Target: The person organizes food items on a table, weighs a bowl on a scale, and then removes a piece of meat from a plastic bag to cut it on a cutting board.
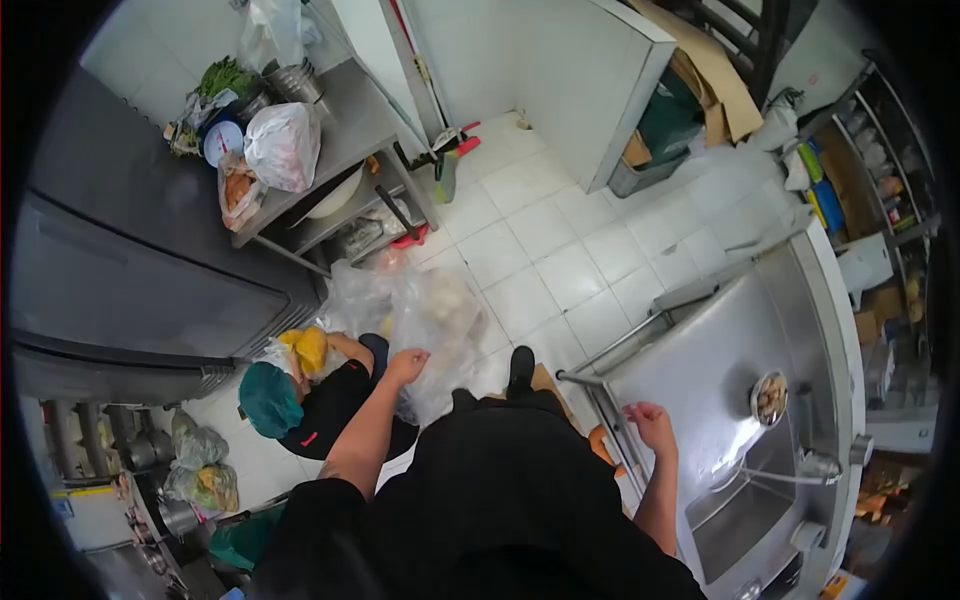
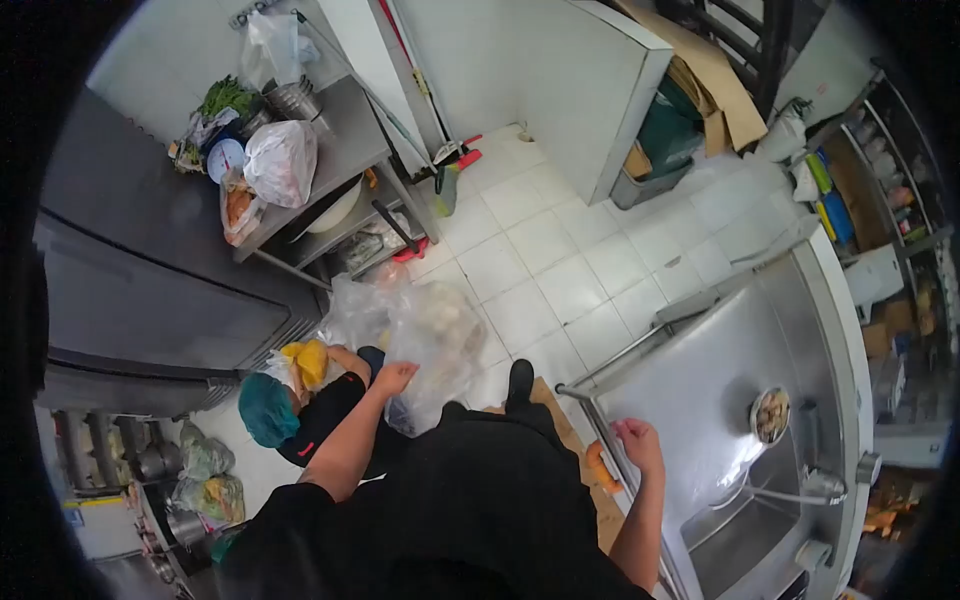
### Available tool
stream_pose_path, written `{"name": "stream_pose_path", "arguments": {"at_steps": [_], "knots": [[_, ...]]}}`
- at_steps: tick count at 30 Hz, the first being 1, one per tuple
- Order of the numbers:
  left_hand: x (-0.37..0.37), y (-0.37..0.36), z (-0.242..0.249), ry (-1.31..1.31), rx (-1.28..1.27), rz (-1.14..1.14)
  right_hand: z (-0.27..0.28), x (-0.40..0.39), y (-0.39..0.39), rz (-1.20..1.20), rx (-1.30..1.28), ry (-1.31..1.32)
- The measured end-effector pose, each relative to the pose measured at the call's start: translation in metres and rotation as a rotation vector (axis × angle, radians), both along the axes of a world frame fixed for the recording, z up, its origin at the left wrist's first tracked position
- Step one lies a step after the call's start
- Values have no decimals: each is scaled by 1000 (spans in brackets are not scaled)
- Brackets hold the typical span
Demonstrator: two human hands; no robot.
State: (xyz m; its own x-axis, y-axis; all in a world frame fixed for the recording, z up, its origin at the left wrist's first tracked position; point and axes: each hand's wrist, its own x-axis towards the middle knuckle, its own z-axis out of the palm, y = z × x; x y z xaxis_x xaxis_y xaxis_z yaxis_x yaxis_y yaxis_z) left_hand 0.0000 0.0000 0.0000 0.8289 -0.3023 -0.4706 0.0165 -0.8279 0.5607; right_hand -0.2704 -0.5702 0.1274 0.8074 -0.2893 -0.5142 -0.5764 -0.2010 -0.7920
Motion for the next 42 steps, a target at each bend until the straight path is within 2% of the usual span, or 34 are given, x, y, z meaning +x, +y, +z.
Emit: {"name": "stream_pose_path", "arguments": {"at_steps": [1, 2, 3, 5, 7, 9, 10, 11, 13, 14, 15, 17, 19, 21, 23, 24, 25, 27, 29, 31, 32, 34, 35, 37, 38, 39, 40, 41, 42], "knots": [[-29, 13, -11, 53, 96, 10, 28, 9, 4, 45, -78, 2], [-57, 26, -17, 106, 65, 12, 51, 26, 5, 92, -158, -7], [59, -4, -26, 54, 28, 19, 50, 167, -35, 103, -168, -111], [28, -9, -6, 207, 21, 70, 83, 215, -48, 319, -436, -5], [11, 47, -81, 160, 257, -230, 84, 266, -44, 370, -463, 26], [2, 24, -33, 403, 221, 176, 81, 315, -49, 370, -554, 20], [5, 26, -32, 439, 254, 115, 72, 339, -46, 387, -561, -127], [14, 28, -32, 473, 286, 54, 66, 363, -43, 401, -562, -139], [43, 24, -19, 492, 301, 54, 70, 417, -18, 494, -488, -146], [59, 18, -16, 517, 317, 36, 50, 440, -14, 542, -453, -165], [78, 11, -22, 511, 304, 59, 50, 466, -3, 642, -512, -213], [123, 2, -44, 492, 214, 199, 54, 520, 23, 730, -505, -33], [177, -5, -90, 403, 85, 131, 49, 570, 41, 763, -449, -20], [240, -11, -119, 311, 5, 70, 72, 633, 68, 907, -518, -48], [322, -38, -76, 291, -10, 109, 99, 707, 92, 1040, -484, -15], [348, -40, -86, 98, -86, 254, 91, 745, 99, 1118, -517, -136], [381, -40, -82, 23, -112, 292, 101, 780, 118, 1166, -527, -154], [431, -39, -33, -66, -221, 529, 130, 851, 174, 1306, -755, -299], [458, -34, -18, -195, -412, 717, 150, 912, 245, 1474, -758, -481], [461, -31, 16, -172, -529, 901, 171, 949, 334, 1511, -301, -769], [454, -25, 24, -182, -521, 945, 186, 959, 379, 1578, -198, -789], [417, -28, 23, -159, -600, 1129, 203, 971, 462, 1702, -47, -893], [389, -35, 6, -144, -577, 1232, 208, 978, 500, 1759, 4, -986], [309, -59, -24, -119, -453, 1412, 177, 1000, 582, 1806, 57, -1173], [267, -87, -38, -115, -565, 1654, 185, 1002, 613, 1789, -35, -1296], [218, -117, -62, -100, -521, 1774, 192, 1003, 640, 1762, -120, -1425], [177, -160, -71, -119, -485, 1937, 180, 1010, 667, 1810, -68, -1434], [136, -212, -90, -195, -554, 2116, 155, 1021, 693, 1857, -142, -1530], [125, -262, -63, -105, -525, 2301, 140, 1027, 710, 1892, -216, -1629]]}}
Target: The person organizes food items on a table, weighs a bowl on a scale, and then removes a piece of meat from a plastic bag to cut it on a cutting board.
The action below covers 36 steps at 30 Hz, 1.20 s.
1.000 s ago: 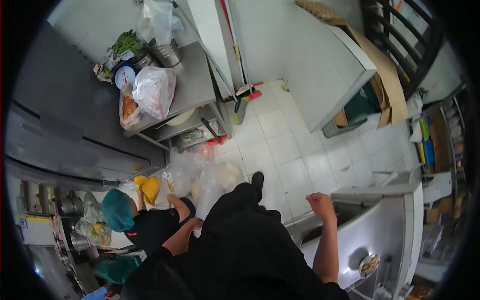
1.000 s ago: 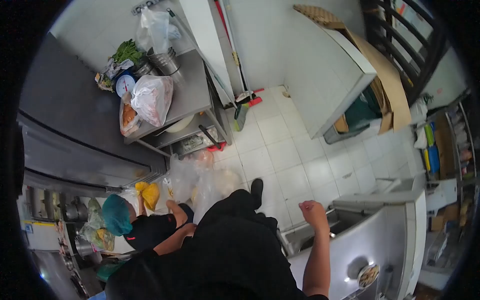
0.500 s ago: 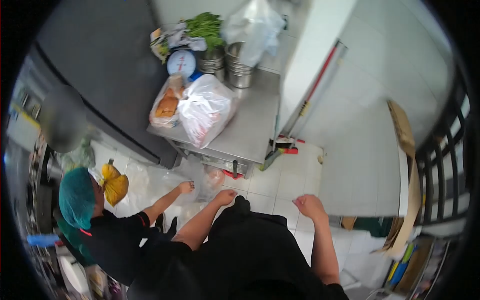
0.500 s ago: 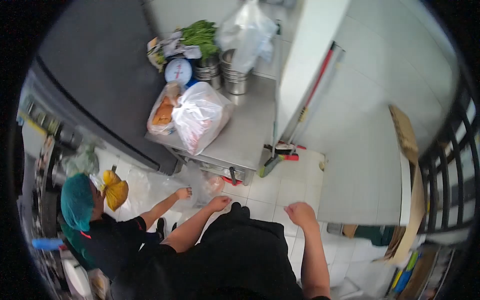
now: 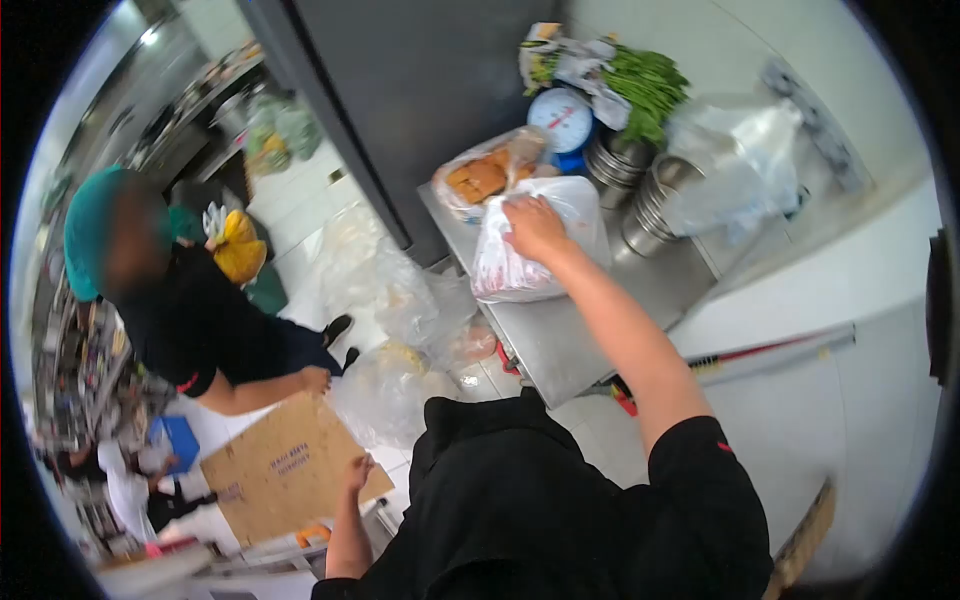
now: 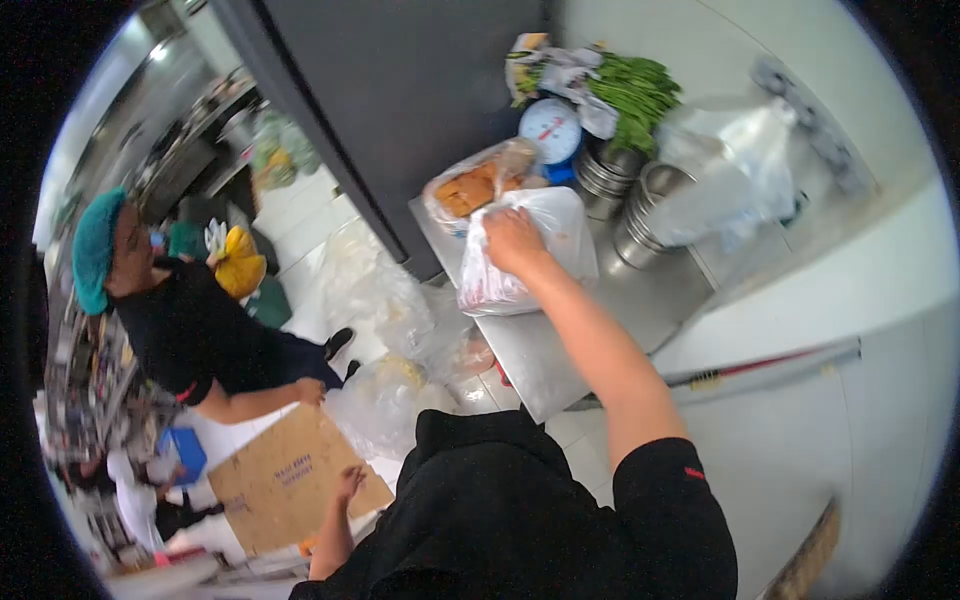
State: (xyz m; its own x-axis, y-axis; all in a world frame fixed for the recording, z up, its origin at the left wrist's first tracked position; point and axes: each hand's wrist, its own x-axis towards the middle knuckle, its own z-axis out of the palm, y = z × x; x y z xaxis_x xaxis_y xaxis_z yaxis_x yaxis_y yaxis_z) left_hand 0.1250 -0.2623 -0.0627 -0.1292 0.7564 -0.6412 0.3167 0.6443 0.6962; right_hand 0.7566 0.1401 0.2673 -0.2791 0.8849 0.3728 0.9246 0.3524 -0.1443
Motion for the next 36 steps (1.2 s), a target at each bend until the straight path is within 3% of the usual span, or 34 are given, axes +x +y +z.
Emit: {"name": "stream_pose_path", "arguments": {"at_steps": [1, 2, 4, 7, 8, 9, 10, 13, 15, 21, 24, 25, 29, 32, 34, 36], "knots": [[-7, -53, 18, -9, -12, 164, 2, 3, 8, 54, 2, 12], [-9, -103, 42, 81, -31, 152, 7, 6, 12, 76, -50, -13], [22, -202, 75, 178, -199, 446, 12, 15, 16, 142, -100, -39], [119, -331, 84, 74, -89, 939, 6, 29, -3, 244, -129, 208], [138, -352, 91, 80, -98, 975, 6, 32, -11, 181, -219, 492], [180, -390, 89, 92, -109, 937, 10, 32, -19, 109, -311, 771], [225, -417, 81, 101, -113, 896, 17, 30, -28, 140, -319, 770], [248, -434, 75, 127, -124, 740, 43, 24, -64, 128, -378, 875], [263, -446, 70, 134, -138, 637, 61, 18, -90, 89, -357, 1107], [313, -451, 37, 124, -156, 389, 85, 33, -138, 85, -322, 1204], [276, -418, 22, 119, -162, 217, 95, 16, -162, 49, -372, 1282], [251, -407, 24, -64, -292, 729, 98, 11, -171, 23, -401, 1337], [155, -376, 73, 12, -205, 883, 115, -25, -222, -51, -300, 1400], [86, -402, 35, 15, -266, 650, 122, -51, -263, -60, -279, 1395], [49, -434, 0, -66, -243, 581, 124, -67, -290, -63, -263, 1379], [19, -440, -5, -132, -226, 536, 125, -87, -309, -41, -245, 1426]]}}
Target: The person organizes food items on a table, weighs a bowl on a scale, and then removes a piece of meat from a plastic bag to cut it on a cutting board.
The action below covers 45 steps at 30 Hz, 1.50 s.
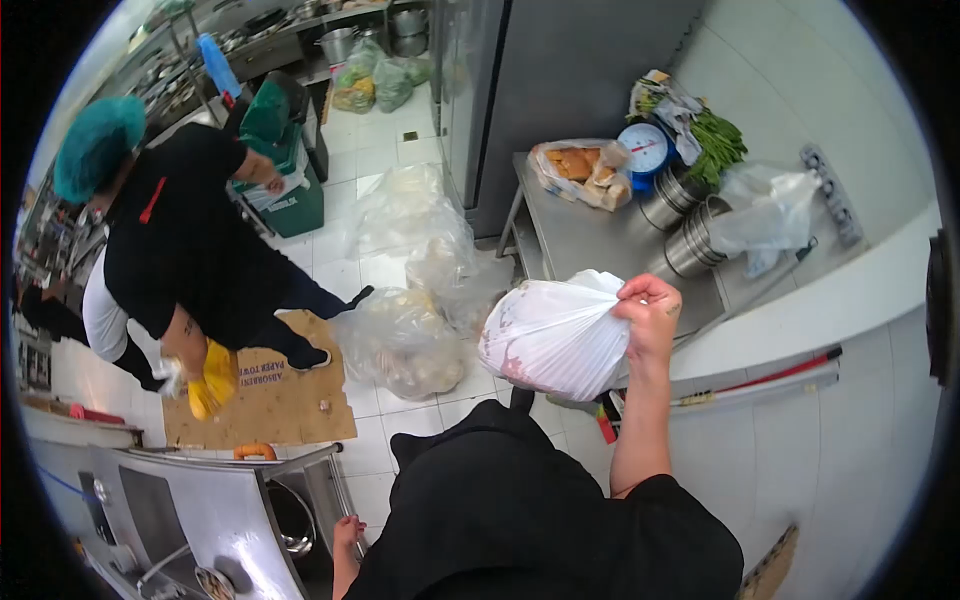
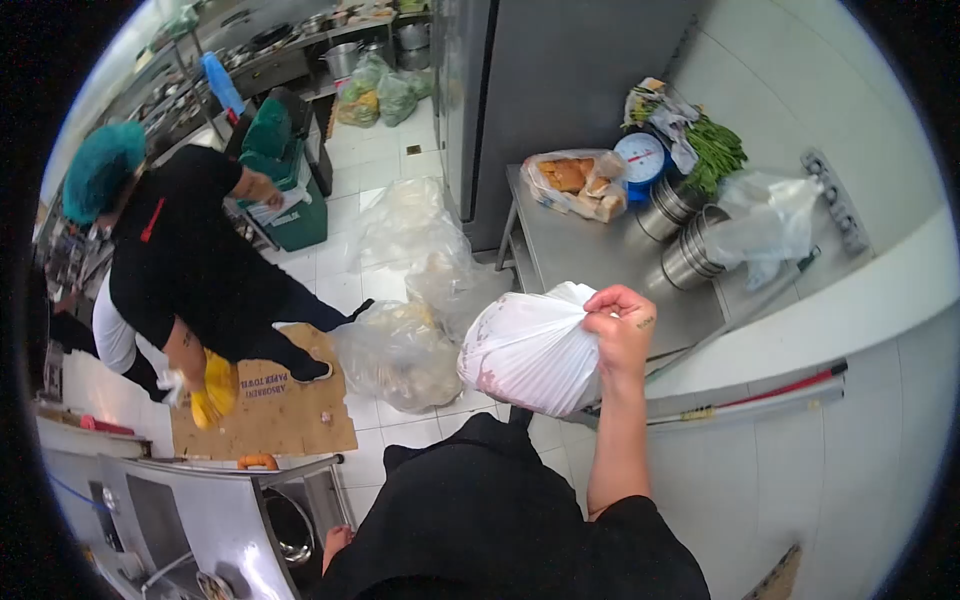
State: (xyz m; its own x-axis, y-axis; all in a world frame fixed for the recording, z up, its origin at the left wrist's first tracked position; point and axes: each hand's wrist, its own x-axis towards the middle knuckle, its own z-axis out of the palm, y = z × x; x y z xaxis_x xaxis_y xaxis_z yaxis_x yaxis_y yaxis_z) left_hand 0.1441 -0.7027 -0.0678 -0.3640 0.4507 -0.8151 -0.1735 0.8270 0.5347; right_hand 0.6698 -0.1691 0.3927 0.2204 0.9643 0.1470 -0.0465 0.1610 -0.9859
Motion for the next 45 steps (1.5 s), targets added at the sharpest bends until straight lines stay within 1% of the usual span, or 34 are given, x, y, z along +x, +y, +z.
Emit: {"name": "stream_pose_path", "arguments": {"at_steps": [2, 3, 4, 5, 6, 10, 12, 13, 14, 15, 16, 22, 25, 26, 27, 28, 29, 30, 31, 32, 34, 35, 37, 38, 39, 40, 41, 42, 43, 44, 45], "knots": [[-15, -11, 18, 52, -92, -69, 0, -16, -13, -7, 25, -10], [-16, -10, 39, 53, -90, -80, 1, -24, -18, 7, 48, -20], [-8, 9, 83, 78, -150, -78, 5, -31, -21, 2, 33, -45], [-7, 21, 105, 104, -208, -71, 6, -36, -22, 1, 39, -43], [-11, 16, 101, 125, -139, -60, 6, -41, -20, 2, 17, -40], [-19, 2, 78, 110, -157, 2, -1, -51, 2, 38, -24, 10], [-15, -4, 63, 93, -110, 52, -4, -51, 15, 38, -31, 30], [-20, -35, 14, 99, -118, 61, -6, -50, 22, 23, -32, 51], [-19, -66, -23, -11, -34, 180, -8, -48, 28, 27, -41, 59], [-4, -53, -52, -122, 54, 292, -8, -43, 33, 20, -50, 62], [-5, -43, -47, -117, 52, 284, -7, -37, 39, 9, -56, 62], [20, 35, -15, -43, -14, 59, -13, 18, 85, -81, -17, 85], [42, 91, 5, -8, -41, -39, -19, 46, 128, -160, 20, 104], [48, 119, 12, 5, -50, -65, -20, 51, 141, -184, 37, 76], [43, 137, 21, 20, -63, -89, -25, 57, 150, -181, 31, 78], [44, 160, 37, 36, -80, -114, -33, 66, 158, -207, 48, 23], [49, 166, 52, 53, -99, -140, -41, 73, 165, -234, 63, -32], [49, 178, 52, 46, -59, -80, -48, 79, 169, -234, 48, -29], [49, 191, 57, 39, -21, -23, -54, 84, 171, -251, 44, -136], [48, 203, 62, 43, -34, -27, -60, 90, 173, -268, 42, -242], [56, 228, 81, 80, 3, -120, -72, 113, 178, -287, 16, -207], [55, 233, 76, 79, -5, -127, -78, 127, 180, -308, 3, -177], [49, 237, 54, 18, 57, -235, -93, 143, 182, -313, -24, -179], [48, 246, 54, -14, -15, -266, -99, 148, 181, -295, -47, -215], [48, 254, 52, -21, -26, -288, -104, 152, 181, -277, -69, -253], [48, 259, 40, -43, -22, -290, -116, 156, 181, -270, -23, -327], [48, 262, 33, -66, -19, -287, -121, 155, 177, -283, -35, -336], [53, 280, 52, -21, -60, -389, -124, 151, 175, -299, -30, -603], [38, 277, 22, -96, -89, -385, -128, 146, 175, -304, -22, -869], [24, 280, -6, -102, -90, -422, -137, 143, 178, -317, 48, -1050], [13, 283, -23, -105, -92, -456, -137, 138, 177, -311, 45, -1051]]}}
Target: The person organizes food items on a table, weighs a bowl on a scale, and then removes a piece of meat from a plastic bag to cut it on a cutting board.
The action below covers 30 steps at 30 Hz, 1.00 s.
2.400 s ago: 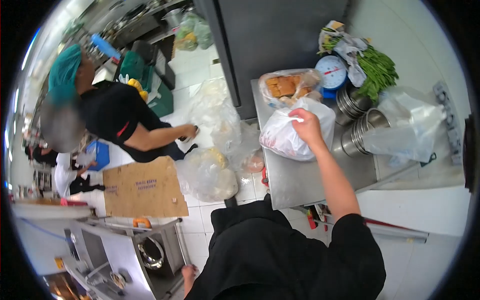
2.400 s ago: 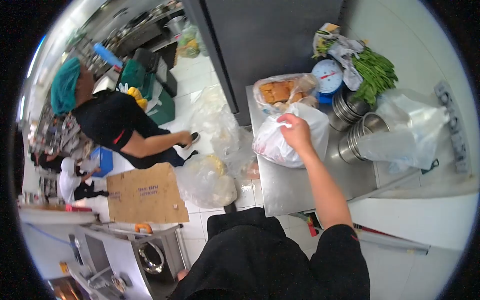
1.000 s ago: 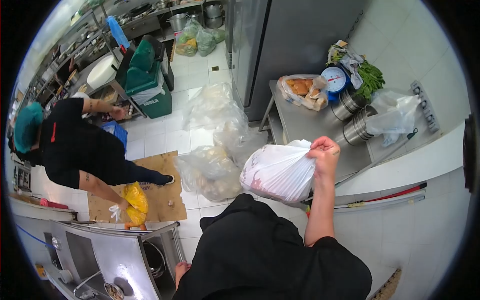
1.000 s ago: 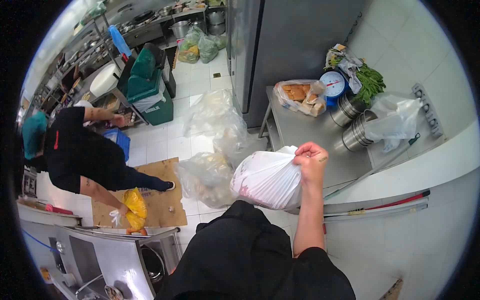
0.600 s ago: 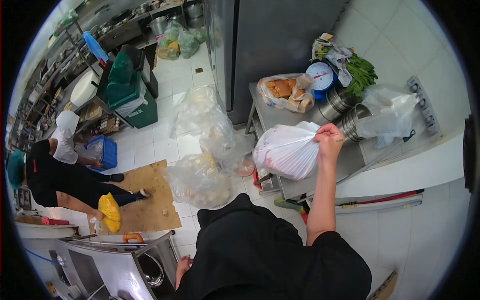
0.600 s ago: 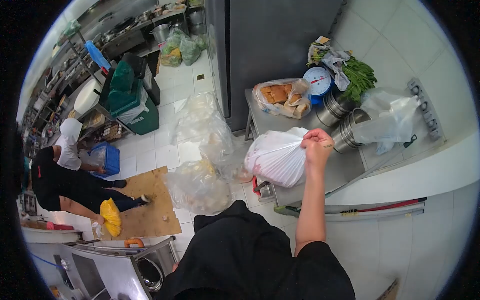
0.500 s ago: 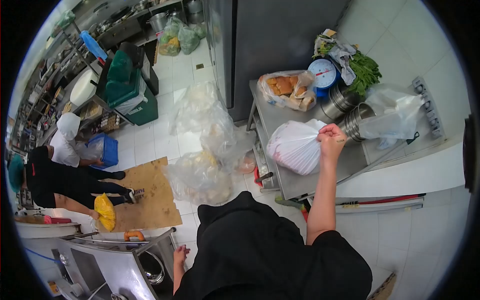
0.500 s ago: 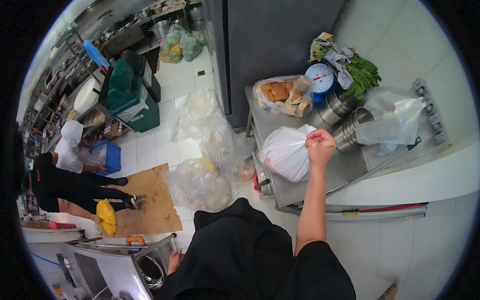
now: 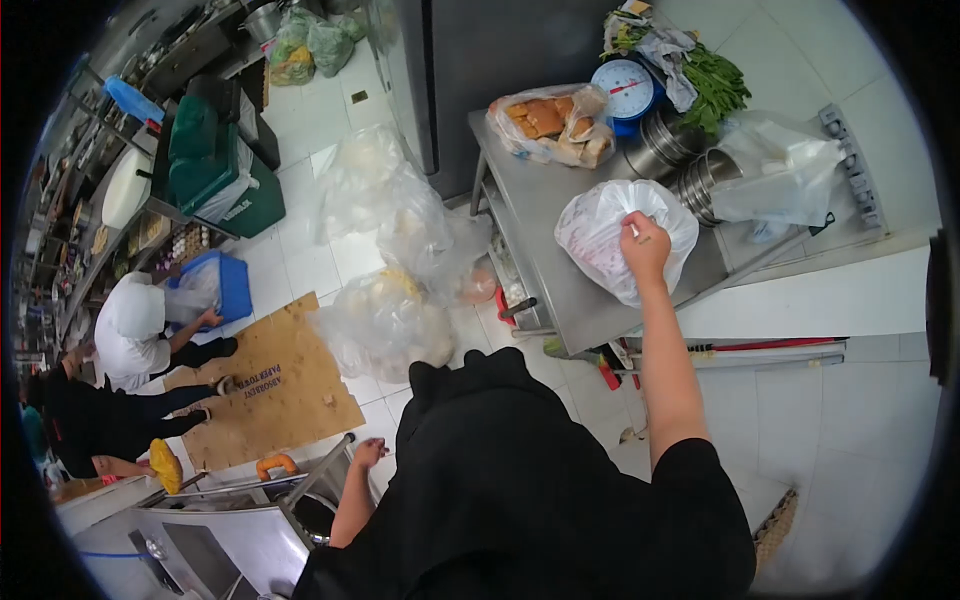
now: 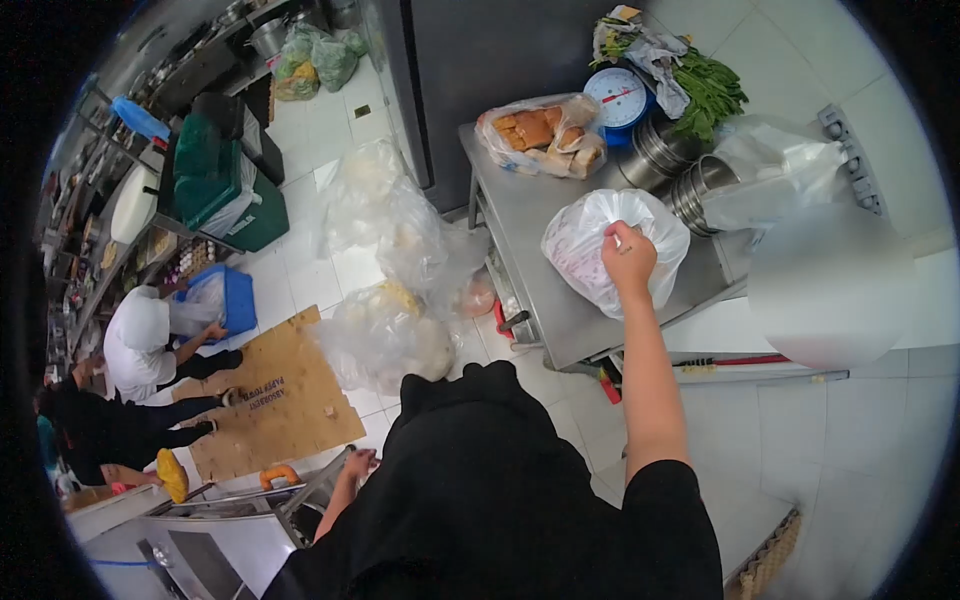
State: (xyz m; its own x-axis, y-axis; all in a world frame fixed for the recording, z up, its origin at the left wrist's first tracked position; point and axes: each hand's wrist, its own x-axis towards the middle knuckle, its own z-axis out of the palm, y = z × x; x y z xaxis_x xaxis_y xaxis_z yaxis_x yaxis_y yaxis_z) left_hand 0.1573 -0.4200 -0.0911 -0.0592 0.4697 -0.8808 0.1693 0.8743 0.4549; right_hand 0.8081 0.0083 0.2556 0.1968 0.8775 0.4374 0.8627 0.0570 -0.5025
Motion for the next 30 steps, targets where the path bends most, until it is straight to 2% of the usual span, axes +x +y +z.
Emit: {"name": "stream_pose_path", "arguments": {"at_steps": [2, 4, 8, 12, 15, 17, 18, 20, 22, 24, 28, 30], "knots": [[-14, 22, -9, 122, 72, -129, -1, -6, 0, -82, -75, -104], [-24, 49, -12, 146, 158, -173, -8, -5, 3, -79, -42, -98], [-27, 91, -21, 104, 326, -20, -14, -4, 8, -117, -28, -163], [-18, 113, 5, 159, 367, -16, -17, -5, 9, -126, 12, -91], [-6, 97, 11, 165, 357, 33, -22, 0, 9, -91, 56, -78], [-2, 73, -5, 192, 303, -75, -23, 3, 14, -102, 56, -136], [6, 61, -3, 199, 308, -61, -23, 5, 15, -87, 64, -131], [30, 34, 3, 300, 135, -113, -23, 7, 15, -50, 93, -102], [52, 2, -1, 315, 73, -150, -24, 12, 16, -8, 109, -117], [80, -29, -13, 255, 62, -75, -25, 10, 17, 34, 123, -124], [157, -42, 44, 290, 61, -35, -17, 10, 11, 49, 83, -96], [181, -57, 37, 261, 89, 105, -16, 11, 12, 66, 82, -88]]}}
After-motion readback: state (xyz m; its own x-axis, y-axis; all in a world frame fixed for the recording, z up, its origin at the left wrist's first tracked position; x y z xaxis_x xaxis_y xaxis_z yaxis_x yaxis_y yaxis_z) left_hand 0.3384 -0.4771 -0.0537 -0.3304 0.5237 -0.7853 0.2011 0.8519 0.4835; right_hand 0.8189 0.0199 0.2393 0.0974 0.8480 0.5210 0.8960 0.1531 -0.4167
